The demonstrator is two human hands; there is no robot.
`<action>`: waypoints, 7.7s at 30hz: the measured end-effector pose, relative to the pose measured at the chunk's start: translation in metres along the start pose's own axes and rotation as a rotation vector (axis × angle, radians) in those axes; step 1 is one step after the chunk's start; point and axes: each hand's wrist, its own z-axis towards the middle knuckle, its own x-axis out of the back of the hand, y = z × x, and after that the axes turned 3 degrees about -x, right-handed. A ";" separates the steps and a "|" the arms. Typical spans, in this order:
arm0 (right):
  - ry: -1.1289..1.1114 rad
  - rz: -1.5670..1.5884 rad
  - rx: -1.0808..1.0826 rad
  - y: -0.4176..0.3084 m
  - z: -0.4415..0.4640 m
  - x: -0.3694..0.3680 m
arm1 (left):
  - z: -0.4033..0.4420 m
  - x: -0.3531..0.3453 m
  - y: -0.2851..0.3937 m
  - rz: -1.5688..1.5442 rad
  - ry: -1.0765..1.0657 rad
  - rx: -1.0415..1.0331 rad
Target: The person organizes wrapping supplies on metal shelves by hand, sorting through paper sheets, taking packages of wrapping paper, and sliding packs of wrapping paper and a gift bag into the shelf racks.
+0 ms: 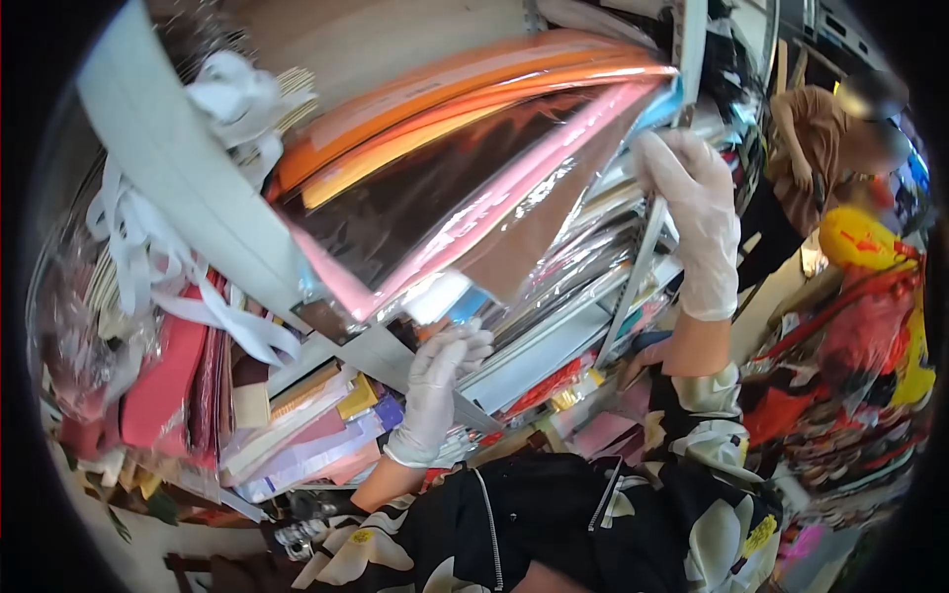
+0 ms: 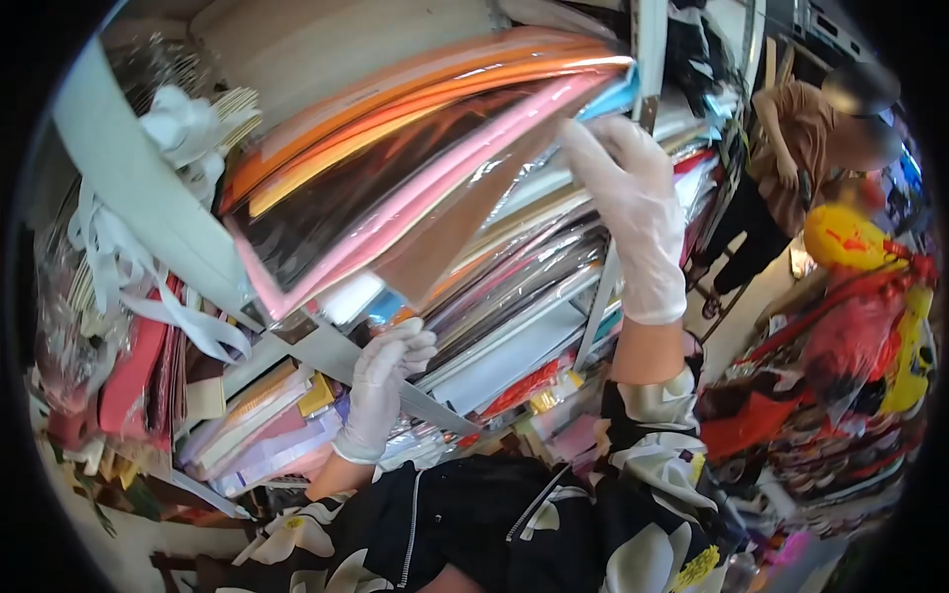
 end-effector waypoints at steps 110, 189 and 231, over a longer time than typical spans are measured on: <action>-0.491 -1.143 0.787 -0.105 0.057 -0.176 | 0.003 0.005 0.151 1.128 0.151 -1.119; 0.029 1.003 -0.445 0.129 -0.211 0.159 | 0.034 -0.123 -0.018 -0.406 -0.683 0.724; 0.070 0.425 -0.651 0.164 -0.035 -0.002 | 0.004 0.071 -0.024 -0.772 -0.438 0.410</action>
